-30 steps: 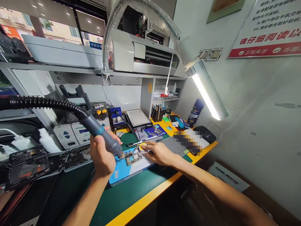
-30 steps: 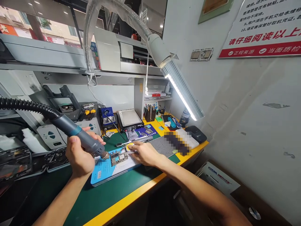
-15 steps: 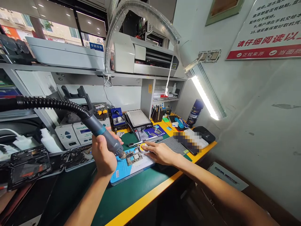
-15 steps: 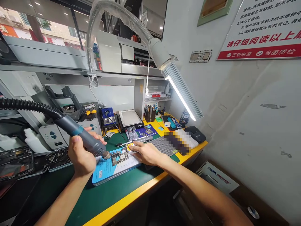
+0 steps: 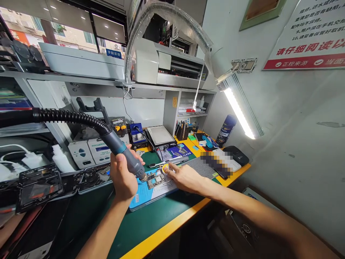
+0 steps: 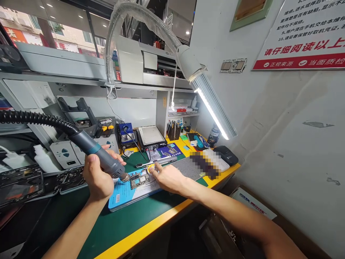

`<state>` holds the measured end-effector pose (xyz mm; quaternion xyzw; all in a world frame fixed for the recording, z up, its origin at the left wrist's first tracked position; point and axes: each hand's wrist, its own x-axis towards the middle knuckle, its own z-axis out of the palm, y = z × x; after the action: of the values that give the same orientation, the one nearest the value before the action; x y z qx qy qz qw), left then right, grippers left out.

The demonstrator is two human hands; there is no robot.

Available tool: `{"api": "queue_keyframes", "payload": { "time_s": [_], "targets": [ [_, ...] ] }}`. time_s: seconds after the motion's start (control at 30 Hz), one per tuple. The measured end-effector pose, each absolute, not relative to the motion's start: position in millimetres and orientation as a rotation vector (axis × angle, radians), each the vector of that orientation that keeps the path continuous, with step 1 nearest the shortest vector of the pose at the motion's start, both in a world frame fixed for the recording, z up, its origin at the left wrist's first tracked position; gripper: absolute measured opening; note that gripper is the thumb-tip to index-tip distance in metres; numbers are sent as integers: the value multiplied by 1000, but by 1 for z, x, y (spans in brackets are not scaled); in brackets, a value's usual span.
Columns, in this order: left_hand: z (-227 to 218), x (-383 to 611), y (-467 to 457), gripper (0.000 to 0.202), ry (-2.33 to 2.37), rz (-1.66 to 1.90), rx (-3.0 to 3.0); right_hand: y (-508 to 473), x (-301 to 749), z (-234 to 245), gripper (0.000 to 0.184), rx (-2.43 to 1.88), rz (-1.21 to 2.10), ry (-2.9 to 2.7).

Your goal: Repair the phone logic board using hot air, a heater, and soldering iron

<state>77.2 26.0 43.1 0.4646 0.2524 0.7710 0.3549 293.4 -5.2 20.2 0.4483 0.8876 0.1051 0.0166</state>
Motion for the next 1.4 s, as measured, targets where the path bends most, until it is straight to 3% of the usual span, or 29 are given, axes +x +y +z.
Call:
{"api": "queue_keyframes", "payload": {
  "time_s": [0.23, 0.6, 0.83, 1.07, 1.2, 1.3, 1.4],
  "targets": [
    [44, 76, 26, 36, 673, 1976, 1164, 0, 306, 1, 40, 1658, -34, 3017],
    [44, 78, 26, 39, 682, 1995, 1185, 0, 303, -5, 35, 1798, -359, 3141],
    [47, 74, 24, 37, 669, 1966, 1163, 41, 321, 22, 27, 2443, -471, 2949],
    [46, 75, 23, 36, 674, 1930, 1169, 87, 326, 27, 39, 2494, -955, 2724],
    [44, 73, 24, 38, 671, 1923, 1189, 96, 324, 35, 32, 2548, -1231, 2772],
    [42, 73, 26, 41, 688, 1921, 1210, 101, 324, 54, 48, 2539, -1613, 2767],
    [41, 74, 28, 40, 702, 1910, 1220, 105, 318, 68, 53, 2364, -2064, 2740]
  ]
}}
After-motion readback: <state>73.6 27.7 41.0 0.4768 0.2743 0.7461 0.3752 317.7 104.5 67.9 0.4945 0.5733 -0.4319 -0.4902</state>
